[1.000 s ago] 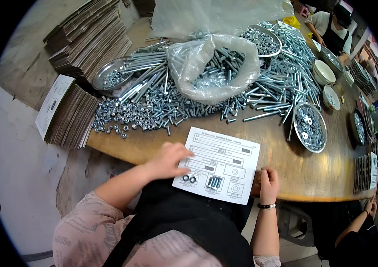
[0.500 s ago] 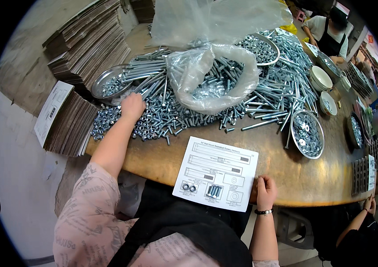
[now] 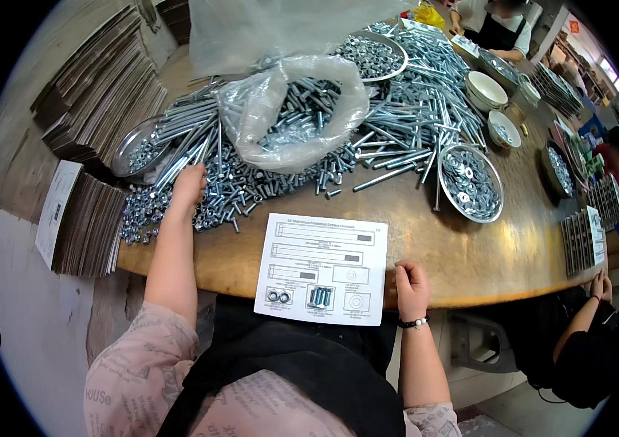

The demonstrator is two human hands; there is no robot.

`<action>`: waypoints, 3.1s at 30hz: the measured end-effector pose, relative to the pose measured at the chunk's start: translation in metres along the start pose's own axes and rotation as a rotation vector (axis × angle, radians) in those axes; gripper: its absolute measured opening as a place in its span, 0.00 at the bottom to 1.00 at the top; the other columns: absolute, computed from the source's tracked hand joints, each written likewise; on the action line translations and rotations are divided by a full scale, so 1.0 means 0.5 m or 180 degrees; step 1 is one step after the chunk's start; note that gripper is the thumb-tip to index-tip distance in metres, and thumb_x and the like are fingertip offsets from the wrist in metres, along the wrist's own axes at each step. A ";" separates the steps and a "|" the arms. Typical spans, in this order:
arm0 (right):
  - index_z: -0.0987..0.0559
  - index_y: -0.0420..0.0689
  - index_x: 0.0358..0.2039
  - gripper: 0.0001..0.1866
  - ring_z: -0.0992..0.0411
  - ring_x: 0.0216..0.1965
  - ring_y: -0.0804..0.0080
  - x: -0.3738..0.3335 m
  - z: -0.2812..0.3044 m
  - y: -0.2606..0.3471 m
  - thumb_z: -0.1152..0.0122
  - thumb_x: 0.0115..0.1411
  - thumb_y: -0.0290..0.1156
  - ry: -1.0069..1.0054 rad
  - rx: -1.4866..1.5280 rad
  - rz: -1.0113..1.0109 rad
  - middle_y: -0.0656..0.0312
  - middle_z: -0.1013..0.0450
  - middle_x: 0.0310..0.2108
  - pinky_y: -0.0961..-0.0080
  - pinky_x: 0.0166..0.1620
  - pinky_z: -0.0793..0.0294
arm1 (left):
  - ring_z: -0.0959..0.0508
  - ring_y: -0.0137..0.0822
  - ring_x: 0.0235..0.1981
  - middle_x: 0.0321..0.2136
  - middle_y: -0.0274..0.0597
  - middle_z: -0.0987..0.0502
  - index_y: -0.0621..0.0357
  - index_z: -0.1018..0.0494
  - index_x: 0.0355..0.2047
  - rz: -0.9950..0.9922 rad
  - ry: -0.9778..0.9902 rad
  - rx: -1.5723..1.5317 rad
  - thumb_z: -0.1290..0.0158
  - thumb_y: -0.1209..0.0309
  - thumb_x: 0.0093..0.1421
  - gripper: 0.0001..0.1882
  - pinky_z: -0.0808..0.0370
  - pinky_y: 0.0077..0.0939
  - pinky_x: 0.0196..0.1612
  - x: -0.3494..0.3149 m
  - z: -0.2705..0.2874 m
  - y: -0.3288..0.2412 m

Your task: The person picks bolts, nuts, and washers from piles on a table and places them onto a printed template in designated slots. The person repeats this process to fill multiple sets of fasteners on the template.

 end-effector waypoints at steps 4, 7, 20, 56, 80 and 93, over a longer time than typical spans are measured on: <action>0.28 0.41 0.33 0.04 0.37 0.19 0.86 -0.004 0.005 -0.006 0.49 0.58 0.26 0.0001 0.0147 0.0034 0.69 0.33 0.21 0.89 0.21 0.37 | 0.50 0.21 0.10 0.11 0.25 0.47 0.52 0.38 0.27 0.1259 0.0529 -0.3766 0.62 0.60 0.63 0.12 0.52 0.17 0.14 -0.118 -0.078 -0.012; 0.27 0.40 0.32 0.04 0.36 0.20 0.86 -0.006 0.003 0.011 0.49 0.58 0.25 -0.0146 0.0056 -0.0119 0.68 0.33 0.21 0.89 0.22 0.37 | 0.49 0.22 0.11 0.12 0.27 0.46 0.52 0.39 0.26 0.1215 0.0216 -0.4407 0.63 0.62 0.64 0.12 0.51 0.18 0.15 -0.200 -0.111 -0.024; 0.30 0.36 0.41 0.12 0.32 0.26 0.78 -0.041 -0.340 0.220 0.56 0.62 0.31 0.2402 0.0744 -0.0831 0.64 0.32 0.25 0.83 0.31 0.31 | 0.31 0.29 0.22 0.21 0.38 0.32 0.61 0.36 0.38 -0.1304 0.2076 -0.1285 0.63 0.62 0.64 0.14 0.33 0.19 0.26 -0.478 -0.276 -0.163; 0.25 0.45 0.36 0.12 0.32 0.38 0.59 0.230 -0.127 0.134 0.51 0.51 0.27 0.0339 -0.3364 0.1719 0.58 0.30 0.35 0.69 0.40 0.32 | 0.27 0.43 0.31 0.27 0.43 0.28 0.59 0.29 0.38 -0.2722 0.0830 0.1503 0.46 0.73 0.47 0.15 0.31 0.33 0.35 -0.313 -0.226 -0.123; 0.34 0.38 0.36 0.09 0.26 0.30 0.72 0.054 -0.233 0.181 0.49 0.54 0.20 0.1535 0.0644 -0.0225 0.55 0.27 0.30 0.81 0.32 0.26 | 0.28 0.37 0.27 0.25 0.38 0.29 0.54 0.31 0.42 -0.1980 0.1086 0.0689 0.45 0.70 0.48 0.19 0.31 0.28 0.31 -0.340 -0.156 -0.098; 0.22 0.43 0.29 0.07 0.32 0.34 0.59 0.036 -0.148 0.118 0.41 0.46 0.25 0.0696 -0.2286 0.1596 0.57 0.30 0.28 0.68 0.37 0.32 | 0.27 0.39 0.29 0.26 0.41 0.28 0.59 0.27 0.35 -0.2287 0.1392 0.1290 0.44 0.73 0.46 0.13 0.30 0.29 0.34 -0.337 -0.205 -0.077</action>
Point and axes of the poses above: each hand's wrist, its own x-axis towards the middle knuckle, its own z-axis out of the back of the hand, y = z × x, the point moved 7 cm from there along x, towards the middle knuckle
